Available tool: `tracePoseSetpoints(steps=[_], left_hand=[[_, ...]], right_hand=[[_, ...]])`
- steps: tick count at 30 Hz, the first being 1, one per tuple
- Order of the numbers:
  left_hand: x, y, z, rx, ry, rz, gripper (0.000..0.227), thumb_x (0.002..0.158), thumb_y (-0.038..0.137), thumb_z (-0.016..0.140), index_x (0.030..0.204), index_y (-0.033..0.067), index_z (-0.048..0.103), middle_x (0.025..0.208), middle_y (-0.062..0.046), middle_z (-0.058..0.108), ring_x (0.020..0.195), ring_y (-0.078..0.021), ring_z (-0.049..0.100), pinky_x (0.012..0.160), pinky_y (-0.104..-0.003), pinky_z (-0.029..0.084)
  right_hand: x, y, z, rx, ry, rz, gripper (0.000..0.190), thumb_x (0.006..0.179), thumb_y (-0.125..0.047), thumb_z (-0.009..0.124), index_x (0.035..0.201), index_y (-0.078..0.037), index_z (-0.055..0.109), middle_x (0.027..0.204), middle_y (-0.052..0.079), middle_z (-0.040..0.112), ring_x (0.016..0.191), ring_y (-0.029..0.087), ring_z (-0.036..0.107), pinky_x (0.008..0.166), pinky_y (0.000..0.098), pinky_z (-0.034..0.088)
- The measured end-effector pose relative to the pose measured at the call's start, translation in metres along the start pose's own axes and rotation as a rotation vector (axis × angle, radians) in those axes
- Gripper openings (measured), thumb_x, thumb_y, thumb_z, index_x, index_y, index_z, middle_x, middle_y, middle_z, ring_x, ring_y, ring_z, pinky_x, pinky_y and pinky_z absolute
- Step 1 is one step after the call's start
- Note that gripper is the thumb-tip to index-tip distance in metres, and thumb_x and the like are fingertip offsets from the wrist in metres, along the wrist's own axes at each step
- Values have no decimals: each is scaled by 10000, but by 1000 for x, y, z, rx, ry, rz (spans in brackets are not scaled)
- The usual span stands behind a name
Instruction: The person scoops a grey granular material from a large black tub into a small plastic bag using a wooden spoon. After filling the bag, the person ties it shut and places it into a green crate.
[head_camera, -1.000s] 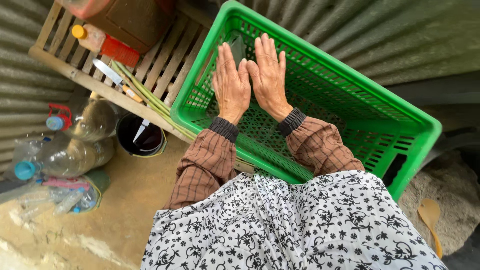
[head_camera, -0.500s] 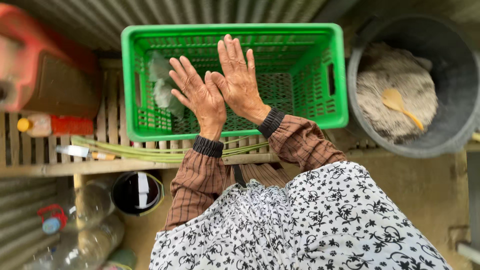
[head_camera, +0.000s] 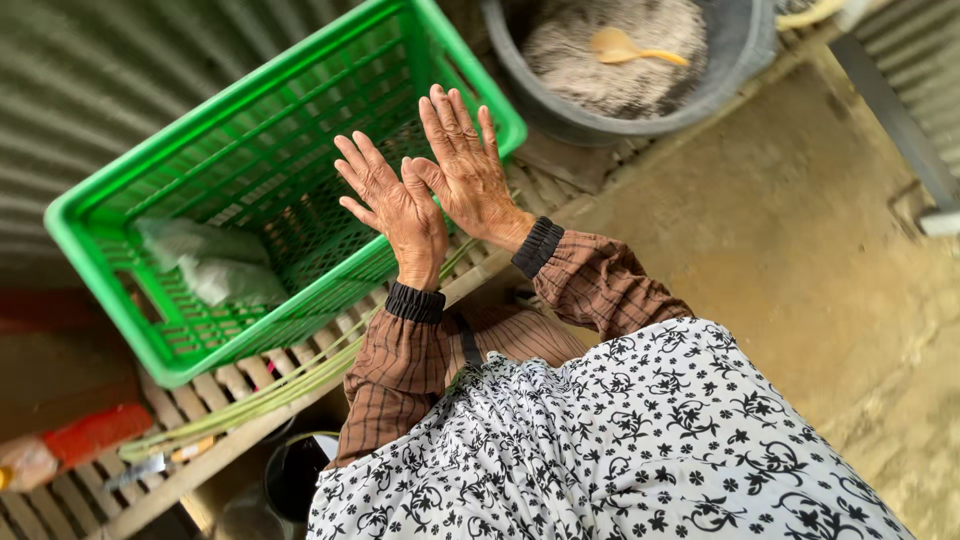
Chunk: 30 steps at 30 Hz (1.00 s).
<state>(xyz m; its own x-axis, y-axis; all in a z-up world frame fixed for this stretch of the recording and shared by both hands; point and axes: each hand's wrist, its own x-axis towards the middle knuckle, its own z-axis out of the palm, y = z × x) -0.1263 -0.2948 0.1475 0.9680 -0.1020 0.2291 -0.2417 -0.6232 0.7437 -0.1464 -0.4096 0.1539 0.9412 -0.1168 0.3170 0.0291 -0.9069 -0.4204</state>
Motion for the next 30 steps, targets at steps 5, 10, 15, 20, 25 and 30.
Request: tracePoseSetpoints(steps=[5, 10, 15, 20, 25, 30], left_hand=[[-25, 49, 60, -32, -134, 88, 658, 1137, 433, 336, 1669, 141, 82, 1752, -91, -7, 1626, -349, -43, 1238, -664, -103], [-68, 103, 134, -116, -270, 183, 658, 1134, 435, 320, 1663, 122, 83, 1745, -112, -4, 1613, -360, -49, 1229, -662, -111], [-106, 158, 205, -117, -391, 246, 634, 1133, 418, 304, 1656, 122, 101, 1743, -115, 4, 1608, -365, -49, 1220, -661, -114], [-136, 201, 267, -135, -480, 291, 636, 1122, 415, 312, 1651, 120, 120, 1737, -111, 25, 1605, -358, -39, 1211, -664, -113], [-159, 235, 313, -124, -528, 338, 634, 1120, 419, 306, 1649, 117, 132, 1735, -116, 33, 1604, -354, -20, 1214, -660, -103], [-173, 256, 349, -106, -583, 368, 647, 1114, 449, 295, 1647, 121, 131, 1738, -114, 33, 1608, -347, -13, 1227, -651, -94]], right_hand=[[-42, 60, -39, 12, 89, 160, 720, 1120, -500, 346, 1652, -66, 129, 1730, 134, 96, 1617, 285, 55, 1307, 535, 1], [-98, 136, -81, 40, 97, 330, 696, 1117, -486, 311, 1651, -75, 140, 1725, 156, 112, 1606, 314, 50, 1283, 549, -9], [-147, 208, -122, 6, 149, 455, 710, 1108, -517, 287, 1645, -78, 138, 1715, 160, 134, 1600, 313, 76, 1280, 548, 3], [-186, 273, -152, 8, 181, 535, 701, 1109, -515, 273, 1645, -86, 128, 1713, 159, 145, 1600, 315, 87, 1284, 542, 8], [-214, 321, -175, -3, 200, 598, 705, 1107, -512, 272, 1644, -83, 111, 1709, 164, 145, 1593, 322, 84, 1272, 548, -1], [-235, 356, -186, 36, 218, 682, 711, 1104, -528, 251, 1640, -82, 111, 1713, 155, 141, 1599, 310, 83, 1277, 539, -5]])
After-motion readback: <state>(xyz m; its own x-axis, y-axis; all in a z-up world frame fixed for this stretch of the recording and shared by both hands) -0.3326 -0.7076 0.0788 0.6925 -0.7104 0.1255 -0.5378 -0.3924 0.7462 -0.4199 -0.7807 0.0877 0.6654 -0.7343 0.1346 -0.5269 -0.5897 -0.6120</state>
